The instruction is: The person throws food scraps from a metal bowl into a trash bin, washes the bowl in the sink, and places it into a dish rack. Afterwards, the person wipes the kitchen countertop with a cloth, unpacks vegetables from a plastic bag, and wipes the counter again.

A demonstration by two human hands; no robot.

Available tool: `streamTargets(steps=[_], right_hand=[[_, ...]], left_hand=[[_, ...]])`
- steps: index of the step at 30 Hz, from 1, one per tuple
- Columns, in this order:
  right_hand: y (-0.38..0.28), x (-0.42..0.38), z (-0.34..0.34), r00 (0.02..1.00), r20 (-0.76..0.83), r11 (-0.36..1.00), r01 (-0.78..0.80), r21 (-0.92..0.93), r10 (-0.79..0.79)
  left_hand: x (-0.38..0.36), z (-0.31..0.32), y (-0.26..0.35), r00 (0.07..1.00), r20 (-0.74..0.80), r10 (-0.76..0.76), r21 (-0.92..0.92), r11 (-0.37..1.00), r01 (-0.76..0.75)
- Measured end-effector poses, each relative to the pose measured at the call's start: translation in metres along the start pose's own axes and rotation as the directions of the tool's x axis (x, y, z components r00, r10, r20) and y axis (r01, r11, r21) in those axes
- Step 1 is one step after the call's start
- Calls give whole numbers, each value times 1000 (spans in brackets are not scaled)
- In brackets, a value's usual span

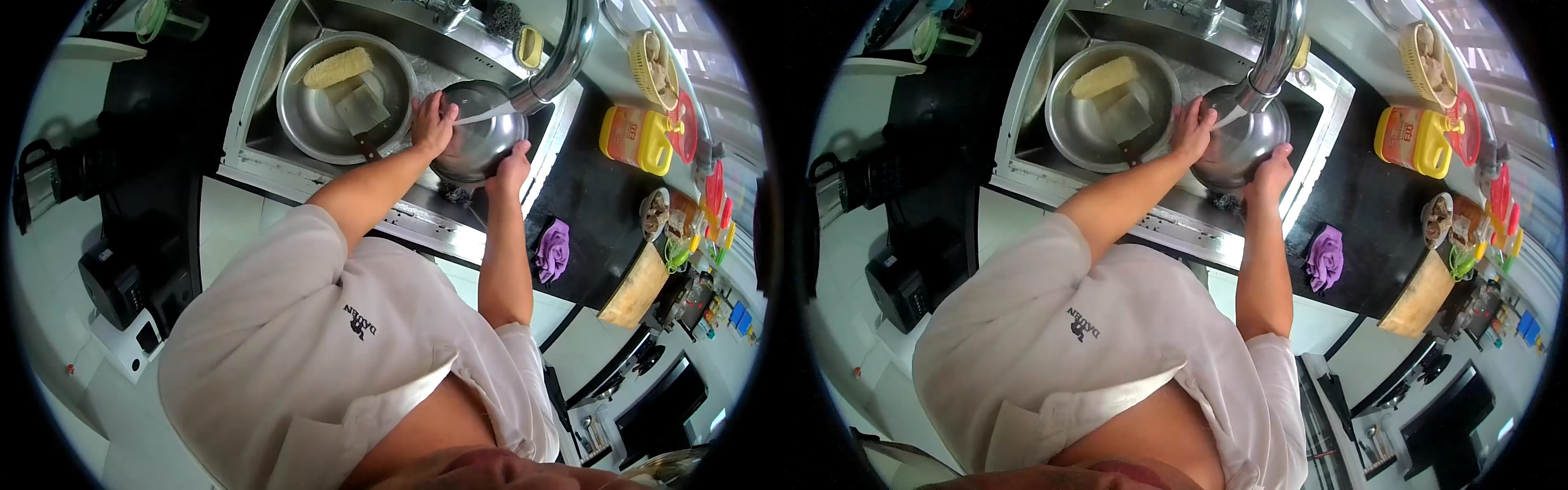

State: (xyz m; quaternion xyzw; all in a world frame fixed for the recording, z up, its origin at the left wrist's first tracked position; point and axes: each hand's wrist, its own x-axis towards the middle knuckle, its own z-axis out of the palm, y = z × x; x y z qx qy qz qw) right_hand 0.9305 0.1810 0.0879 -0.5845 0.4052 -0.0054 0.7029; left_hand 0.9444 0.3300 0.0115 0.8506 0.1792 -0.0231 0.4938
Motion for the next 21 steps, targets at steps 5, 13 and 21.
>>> streamTargets(steps=[5, 13, 21], right_hand=[[-38, -22, -17, 982, -26, 982, -187, 34, 188], [44, 46, -32, 961, 112, 950, -267, 163, 251], [63, 59, -7, 820, 205, 815, -564, 130, 535]], left_hand=[[32, -12, -2, 921, 389, -15, -507, 831, 228], [57, -56, -12, 885, 432, -174, -399, 843, 360], [20, -93, 28, 902, 421, 96, -274, 961, 26]])
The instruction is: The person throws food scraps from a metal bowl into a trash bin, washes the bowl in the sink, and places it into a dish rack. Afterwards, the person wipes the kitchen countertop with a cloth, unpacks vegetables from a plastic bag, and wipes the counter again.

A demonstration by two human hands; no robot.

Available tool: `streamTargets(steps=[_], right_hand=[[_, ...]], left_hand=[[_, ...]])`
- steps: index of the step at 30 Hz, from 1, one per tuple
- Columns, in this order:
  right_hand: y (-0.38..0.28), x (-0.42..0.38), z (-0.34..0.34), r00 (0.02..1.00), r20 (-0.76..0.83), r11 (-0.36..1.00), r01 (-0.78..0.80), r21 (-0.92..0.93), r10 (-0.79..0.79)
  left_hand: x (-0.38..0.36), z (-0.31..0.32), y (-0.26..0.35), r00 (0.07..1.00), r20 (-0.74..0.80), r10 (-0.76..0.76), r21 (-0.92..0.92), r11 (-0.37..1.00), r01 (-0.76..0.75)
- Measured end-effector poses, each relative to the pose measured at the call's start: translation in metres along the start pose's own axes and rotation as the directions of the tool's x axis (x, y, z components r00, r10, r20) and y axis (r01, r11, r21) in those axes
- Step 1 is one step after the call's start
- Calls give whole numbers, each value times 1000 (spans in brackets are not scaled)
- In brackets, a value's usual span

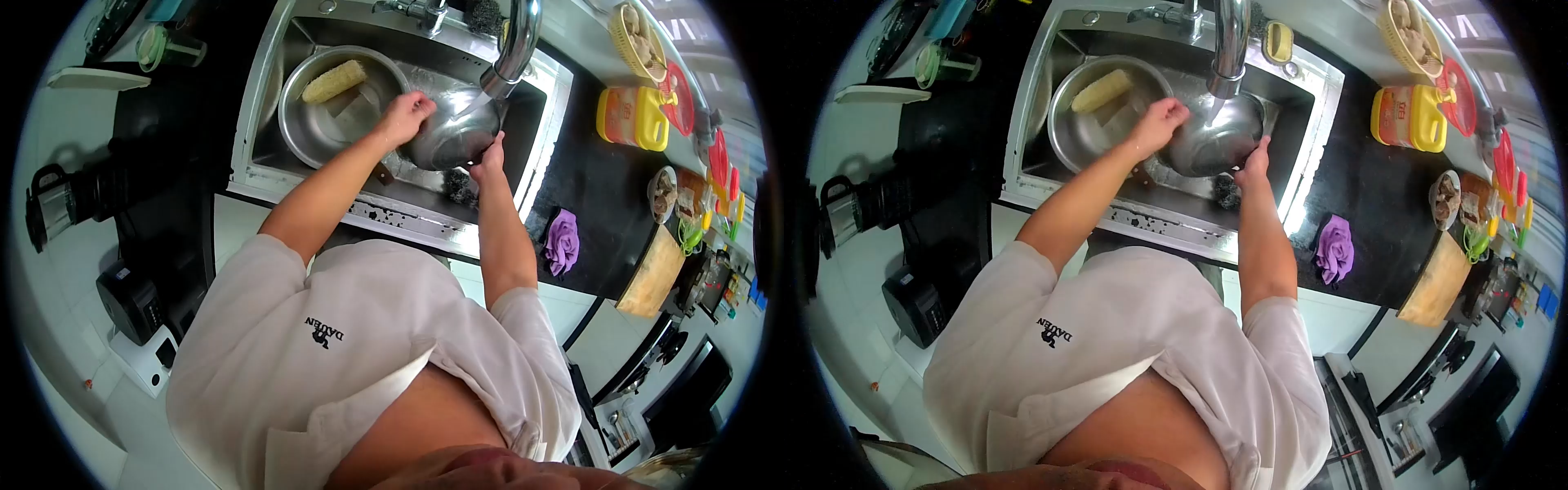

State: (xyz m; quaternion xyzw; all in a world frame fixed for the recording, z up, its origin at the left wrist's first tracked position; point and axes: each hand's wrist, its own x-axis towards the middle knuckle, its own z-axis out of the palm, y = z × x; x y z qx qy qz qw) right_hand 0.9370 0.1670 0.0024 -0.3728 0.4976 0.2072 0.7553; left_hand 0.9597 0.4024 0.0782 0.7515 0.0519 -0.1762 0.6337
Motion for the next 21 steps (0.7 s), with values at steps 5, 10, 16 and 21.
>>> streamTargets(steps=[5, 10, 16, 21], right_hand=[[-23, -35, 2, 947, 320, 994, -33, 109, -3], [-43, -47, -19, 897, 441, 996, -22, 85, -18], [-34, -10, -54, 922, 375, 995, -97, -7, 92], [20, -9, -29, 956, 269, 991, 96, 97, -119]], left_hand=[[-49, 29, 13, 914, 296, 278, 384, 841, -380], [-60, 40, -10, 730, 535, 424, 426, 611, -667], [-49, 27, -27, 771, 579, 265, 616, 479, -626], [-4, 39, -20, 988, 137, 66, 911, 383, -152]])
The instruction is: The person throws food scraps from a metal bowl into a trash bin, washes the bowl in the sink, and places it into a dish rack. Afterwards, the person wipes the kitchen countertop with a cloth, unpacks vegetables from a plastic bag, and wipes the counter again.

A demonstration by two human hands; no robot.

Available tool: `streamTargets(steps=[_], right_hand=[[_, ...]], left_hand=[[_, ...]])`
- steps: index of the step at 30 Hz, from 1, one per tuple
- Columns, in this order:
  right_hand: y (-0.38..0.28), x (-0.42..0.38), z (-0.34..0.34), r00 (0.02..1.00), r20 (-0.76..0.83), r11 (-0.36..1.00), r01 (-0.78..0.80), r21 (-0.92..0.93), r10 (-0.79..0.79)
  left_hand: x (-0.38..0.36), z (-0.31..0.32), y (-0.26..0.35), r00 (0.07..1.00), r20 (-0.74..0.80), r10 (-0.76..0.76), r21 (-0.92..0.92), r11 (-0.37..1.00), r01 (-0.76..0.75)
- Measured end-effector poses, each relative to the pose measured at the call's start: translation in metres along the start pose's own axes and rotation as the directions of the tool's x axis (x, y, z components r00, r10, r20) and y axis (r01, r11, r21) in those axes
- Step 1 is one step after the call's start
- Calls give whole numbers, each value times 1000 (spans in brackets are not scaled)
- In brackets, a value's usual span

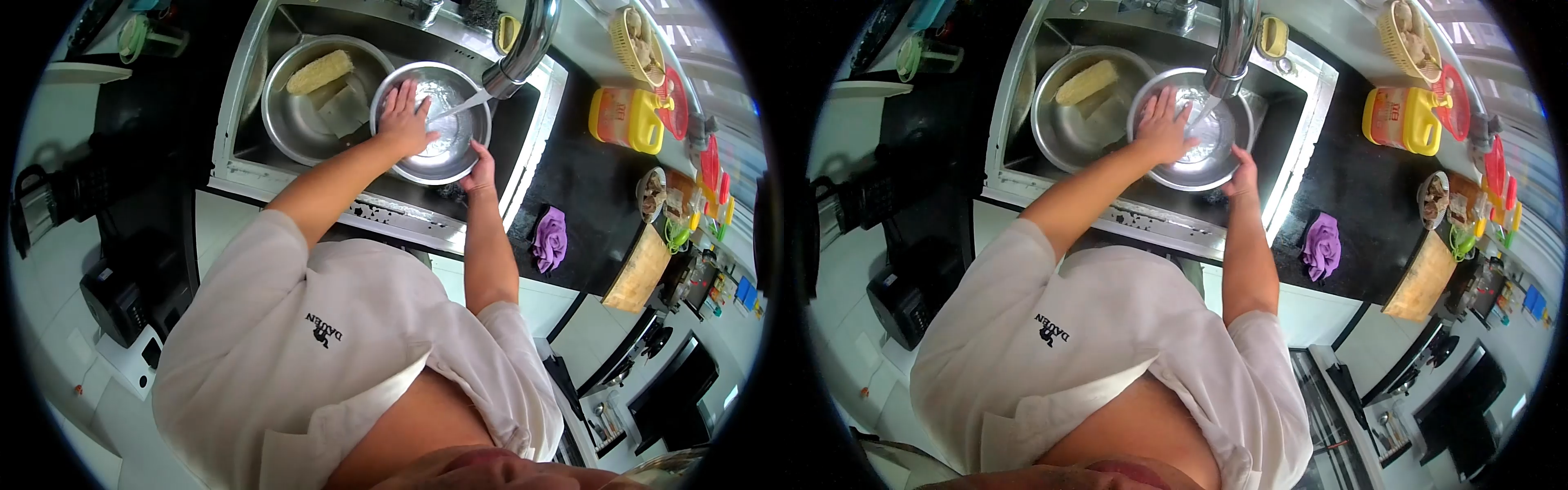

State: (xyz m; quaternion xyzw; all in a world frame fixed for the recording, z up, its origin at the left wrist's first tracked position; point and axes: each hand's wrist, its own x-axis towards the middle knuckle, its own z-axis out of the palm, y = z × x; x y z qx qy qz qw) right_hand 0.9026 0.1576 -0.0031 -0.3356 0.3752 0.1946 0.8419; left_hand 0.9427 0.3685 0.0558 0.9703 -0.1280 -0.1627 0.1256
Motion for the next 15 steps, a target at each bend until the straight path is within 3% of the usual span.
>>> streamTargets(steps=[2, 4, 6, 7, 8, 9, 10, 11, 12, 14, 15], right_hand=[[15, -26, 52, 991, 130, 998, -8, 56, 1], [32, -27, 75, 982, 185, 991, 11, 132, -36], [45, -28, 95, 952, 302, 980, -7, 201, -55], [44, -34, 112, 954, 289, 988, 33, 153, -77], [45, -32, 116, 940, 329, 973, 12, 232, -90], [42, -36, 126, 932, 276, 953, 167, 251, -236], [39, -39, 136, 901, 218, 911, 317, 262, -376], [46, -6, 100, 931, 221, 915, 203, 349, -291], [43, -5, 93, 954, 182, 933, 174, 316, -239], [38, 9, 55, 981, 194, 955, -85, 285, 29], [29, 0, 57, 988, 149, 969, -2, 248, -36]], left_hand=[[19, 14, 3, 959, -278, -50, -73, 997, 30], [33, 13, 13, 928, -311, -204, -181, 972, 153], [50, 32, 18, 938, -297, -176, -264, 960, 97], [50, 25, 23, 972, -187, -144, -310, 947, 81], [48, 19, 26, 991, -79, -106, -356, 932, 71], [44, 20, 26, 995, 94, -17, -666, 742, 76], [36, 20, 22, 987, 122, 107, -683, 730, 5], [28, 20, 19, 961, 149, 232, -708, 704, -61], [21, 20, 16, 920, 173, 351, -738, 665, -116], [9, 45, -7, 794, 191, 577, -661, 674, -330], [-2, 32, -14, 749, 303, 589, -530, 757, -381]])
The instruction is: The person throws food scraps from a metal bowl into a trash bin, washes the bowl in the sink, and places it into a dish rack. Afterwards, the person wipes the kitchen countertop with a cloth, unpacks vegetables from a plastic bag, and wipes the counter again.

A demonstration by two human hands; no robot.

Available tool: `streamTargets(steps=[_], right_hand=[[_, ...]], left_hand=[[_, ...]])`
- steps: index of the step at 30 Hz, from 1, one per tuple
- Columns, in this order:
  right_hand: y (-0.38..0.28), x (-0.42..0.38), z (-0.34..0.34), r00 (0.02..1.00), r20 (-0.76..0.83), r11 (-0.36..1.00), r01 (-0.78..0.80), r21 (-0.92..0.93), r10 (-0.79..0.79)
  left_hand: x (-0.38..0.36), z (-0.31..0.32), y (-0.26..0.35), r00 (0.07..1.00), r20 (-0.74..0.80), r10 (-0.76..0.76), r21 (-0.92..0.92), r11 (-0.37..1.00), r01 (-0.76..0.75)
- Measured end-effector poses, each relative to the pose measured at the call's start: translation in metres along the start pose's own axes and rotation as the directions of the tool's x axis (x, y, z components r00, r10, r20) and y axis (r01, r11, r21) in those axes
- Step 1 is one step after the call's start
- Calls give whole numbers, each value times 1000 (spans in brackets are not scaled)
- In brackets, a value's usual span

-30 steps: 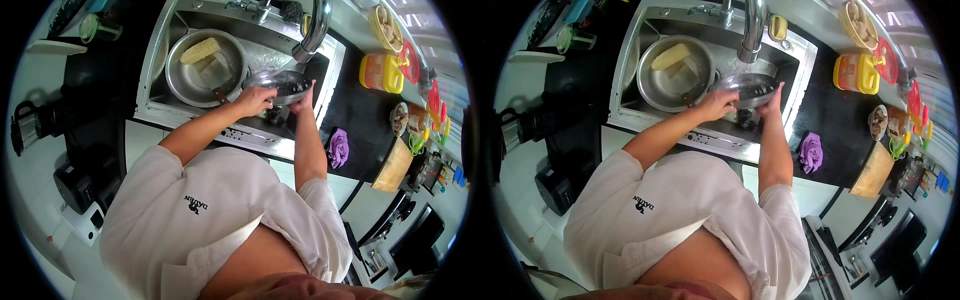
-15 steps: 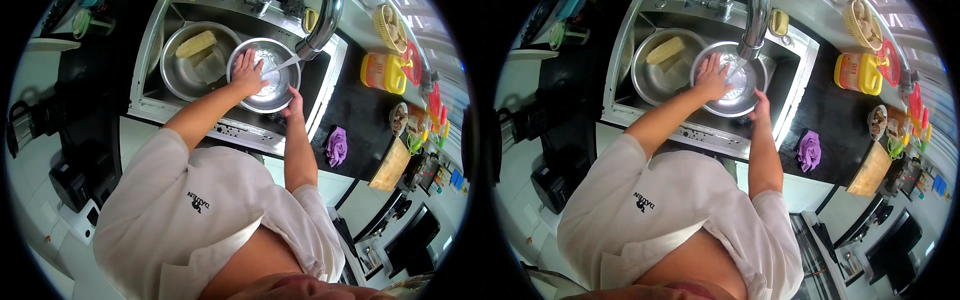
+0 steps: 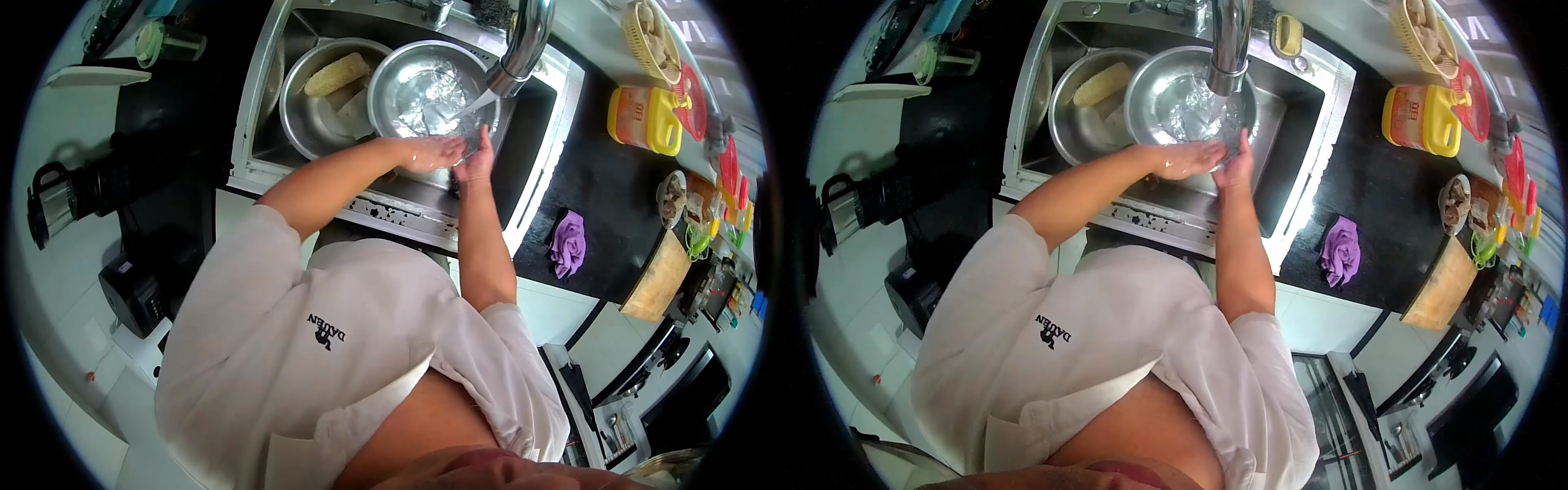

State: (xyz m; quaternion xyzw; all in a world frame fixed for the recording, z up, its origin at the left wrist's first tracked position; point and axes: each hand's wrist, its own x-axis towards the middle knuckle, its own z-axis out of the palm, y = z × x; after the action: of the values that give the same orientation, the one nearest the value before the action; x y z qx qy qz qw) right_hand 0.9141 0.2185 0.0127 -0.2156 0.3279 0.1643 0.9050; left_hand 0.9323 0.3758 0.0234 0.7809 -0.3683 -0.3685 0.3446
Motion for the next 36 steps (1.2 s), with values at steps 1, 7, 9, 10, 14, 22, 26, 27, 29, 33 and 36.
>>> streamTargets(steps=[1, 7, 9, 10, 14, 22, 26, 27, 29, 33, 36], right_hand=[[-10, -11, 9, 997, -24, 996, 77, -55, -78], [-41, -42, 9, 940, -50, 902, 309, -302, -338], [-41, -49, 9, 915, -67, 856, 344, -387, -398], [-42, -52, 7, 917, -102, 850, 311, -424, -386], [-39, -65, 2, 923, -174, 877, 247, -412, -342], [-5, -69, 9, 965, -129, 952, 193, -237, -228], [-1, -58, 1, 969, -115, 963, 197, -185, -221], [-4, -52, -7, 968, -116, 960, 199, -196, -224], [-17, -32, -45, 978, 1, 965, 208, -158, -210], [-40, -61, -15, 941, -149, 926, 254, -279, -303], [-47, -63, -22, 945, -139, 919, 244, -311, -297]], left_hand=[[-21, -13, 17, 993, 111, -48, 159, 987, 30], [-49, -38, 5, 965, -134, -226, 529, 807, 263], [-36, -41, 5, 914, -311, -263, 570, 718, 400], [-27, -46, 8, 880, -394, -264, 600, 651, 464], [3, -58, 20, 821, -486, -299, 629, 533, 566], [82, -4, 25, 587, -737, -336, -30, 883, 468], [85, 7, 33, 947, -306, -100, -139, 989, 59], [82, 19, 34, 958, -284, -49, -289, 957, -37], [58, 23, 33, 1000, 5, 13, -330, 944, -10], [-25, -29, 60, 928, 372, -21, 232, 970, -71], [-58, -53, 47, 975, 155, -157, 564, 825, 43]])
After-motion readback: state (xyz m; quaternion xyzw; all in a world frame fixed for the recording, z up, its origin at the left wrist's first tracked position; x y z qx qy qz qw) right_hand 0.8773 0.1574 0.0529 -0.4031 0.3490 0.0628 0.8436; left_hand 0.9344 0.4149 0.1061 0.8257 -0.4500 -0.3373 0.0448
